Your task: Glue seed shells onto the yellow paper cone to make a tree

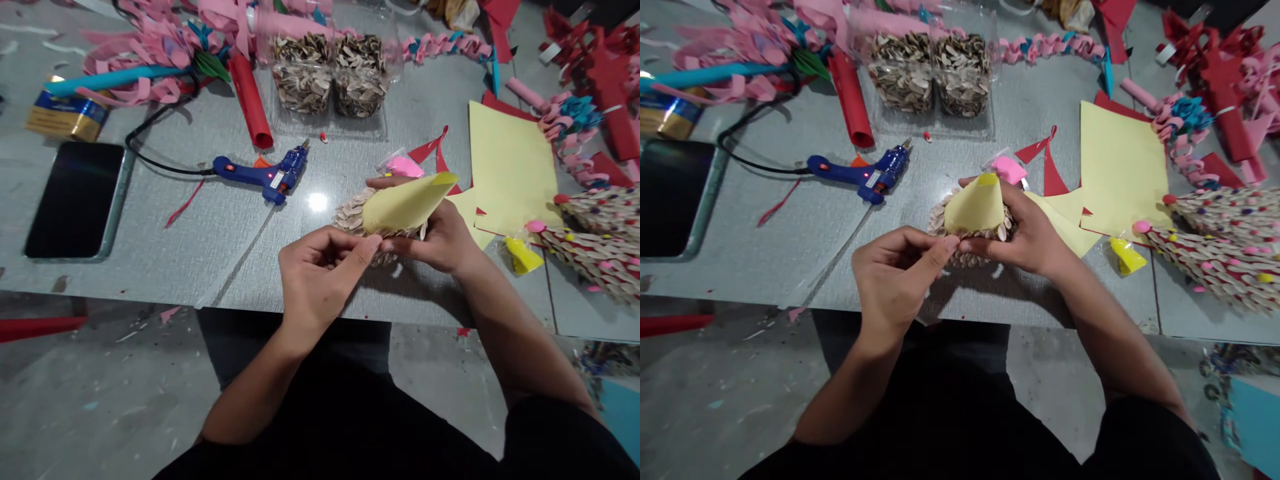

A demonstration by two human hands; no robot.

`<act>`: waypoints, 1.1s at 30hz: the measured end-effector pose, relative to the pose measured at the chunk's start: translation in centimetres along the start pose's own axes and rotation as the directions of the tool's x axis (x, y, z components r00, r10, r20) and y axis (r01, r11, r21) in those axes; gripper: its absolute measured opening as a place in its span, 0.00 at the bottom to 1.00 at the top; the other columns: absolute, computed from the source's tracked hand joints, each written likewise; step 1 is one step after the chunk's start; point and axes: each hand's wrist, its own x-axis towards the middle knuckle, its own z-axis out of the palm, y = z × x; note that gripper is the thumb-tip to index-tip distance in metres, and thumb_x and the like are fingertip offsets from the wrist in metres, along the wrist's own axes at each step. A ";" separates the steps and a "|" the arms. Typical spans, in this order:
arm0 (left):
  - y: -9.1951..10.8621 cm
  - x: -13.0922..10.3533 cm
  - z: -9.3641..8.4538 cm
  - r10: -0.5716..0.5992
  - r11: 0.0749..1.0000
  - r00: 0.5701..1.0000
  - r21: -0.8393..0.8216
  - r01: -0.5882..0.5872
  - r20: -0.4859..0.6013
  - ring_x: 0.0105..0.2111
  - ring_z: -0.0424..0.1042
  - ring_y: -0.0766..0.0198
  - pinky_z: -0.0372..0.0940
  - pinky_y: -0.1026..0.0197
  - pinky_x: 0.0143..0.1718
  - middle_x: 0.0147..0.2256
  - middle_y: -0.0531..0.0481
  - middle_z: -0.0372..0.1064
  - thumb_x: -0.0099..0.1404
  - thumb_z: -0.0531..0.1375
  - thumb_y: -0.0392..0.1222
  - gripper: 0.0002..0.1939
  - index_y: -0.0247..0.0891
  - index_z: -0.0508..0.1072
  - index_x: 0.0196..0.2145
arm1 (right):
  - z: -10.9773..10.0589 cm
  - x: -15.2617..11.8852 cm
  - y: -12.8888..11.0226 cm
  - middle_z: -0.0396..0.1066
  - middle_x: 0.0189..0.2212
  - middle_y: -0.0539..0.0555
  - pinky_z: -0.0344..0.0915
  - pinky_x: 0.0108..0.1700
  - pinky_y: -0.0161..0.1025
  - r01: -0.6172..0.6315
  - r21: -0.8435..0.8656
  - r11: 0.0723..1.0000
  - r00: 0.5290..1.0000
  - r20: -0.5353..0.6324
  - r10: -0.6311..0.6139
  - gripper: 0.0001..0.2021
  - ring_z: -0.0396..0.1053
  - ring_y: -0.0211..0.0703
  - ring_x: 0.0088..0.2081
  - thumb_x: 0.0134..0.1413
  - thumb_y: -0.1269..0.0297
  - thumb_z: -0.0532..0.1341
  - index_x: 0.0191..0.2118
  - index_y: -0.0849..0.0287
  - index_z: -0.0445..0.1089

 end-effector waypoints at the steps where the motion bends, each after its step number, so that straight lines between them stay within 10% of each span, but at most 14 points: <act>1: 0.0 0.0 -0.1 0.003 1.000 1.000 0.003 -0.003 0.005 0.20 0.70 0.68 0.67 0.65 0.21 0.22 0.54 0.77 0.65 0.79 0.44 0.09 0.43 0.86 0.30 | 0.0 0.0 0.0 0.81 0.69 0.58 0.69 0.77 0.71 0.001 0.001 1.000 1.000 -0.002 -0.001 0.31 0.76 0.72 0.71 0.55 0.39 0.82 0.60 0.45 0.83; 12: 0.3 -0.1 -0.3 0.037 0.997 0.999 0.067 -0.036 -0.018 0.18 0.64 0.71 0.59 0.66 0.18 0.20 0.58 0.70 0.67 0.77 0.42 0.12 0.43 0.82 0.28 | -0.1 -0.1 -0.2 0.80 0.70 0.57 0.69 0.78 0.71 -0.027 -0.002 1.000 1.000 0.003 0.027 0.33 0.76 0.73 0.71 0.54 0.39 0.82 0.62 0.45 0.83; 20: 8.0 -2.3 -5.7 0.404 0.777 0.903 0.465 -0.424 0.149 0.20 0.70 0.74 0.64 0.70 0.22 0.25 0.62 0.75 0.70 0.76 0.34 0.10 0.44 0.81 0.35 | 0.1 -0.3 0.4 0.81 0.68 0.62 0.72 0.75 0.69 0.023 -0.007 1.000 1.000 0.019 -0.023 0.41 0.78 0.71 0.69 0.56 0.38 0.82 0.70 0.48 0.77; 25: 10.3 10.7 -6.3 0.527 0.495 0.739 0.556 -0.668 0.419 0.23 0.69 0.68 0.64 0.63 0.27 0.25 0.58 0.75 0.71 0.75 0.39 0.12 0.43 0.79 0.31 | -0.2 -0.3 0.2 0.76 0.72 0.65 0.72 0.75 0.72 0.013 -0.032 0.999 0.999 0.048 -0.012 0.48 0.75 0.75 0.72 0.53 0.40 0.83 0.74 0.48 0.71; 30: 9.6 27.3 -2.4 0.180 0.231 0.869 0.839 -0.492 0.460 0.34 0.72 0.63 0.66 0.61 0.41 0.32 0.54 0.81 0.64 0.70 0.31 0.04 0.39 0.83 0.33 | -0.3 -0.3 0.0 0.69 0.77 0.64 0.65 0.81 0.75 0.035 -0.061 0.998 0.996 0.083 -0.030 0.54 0.67 0.76 0.79 0.49 0.42 0.85 0.77 0.45 0.65; 33: 8.5 31.8 -0.8 0.039 0.191 0.840 0.821 -0.538 0.542 0.34 0.70 0.61 0.68 0.58 0.48 0.32 0.53 0.81 0.62 0.70 0.36 0.03 0.42 0.82 0.31 | -0.1 -0.4 0.0 0.67 0.79 0.64 0.63 0.81 0.75 0.041 -0.062 0.997 0.996 0.083 -0.036 0.55 0.67 0.75 0.79 0.50 0.44 0.85 0.78 0.45 0.61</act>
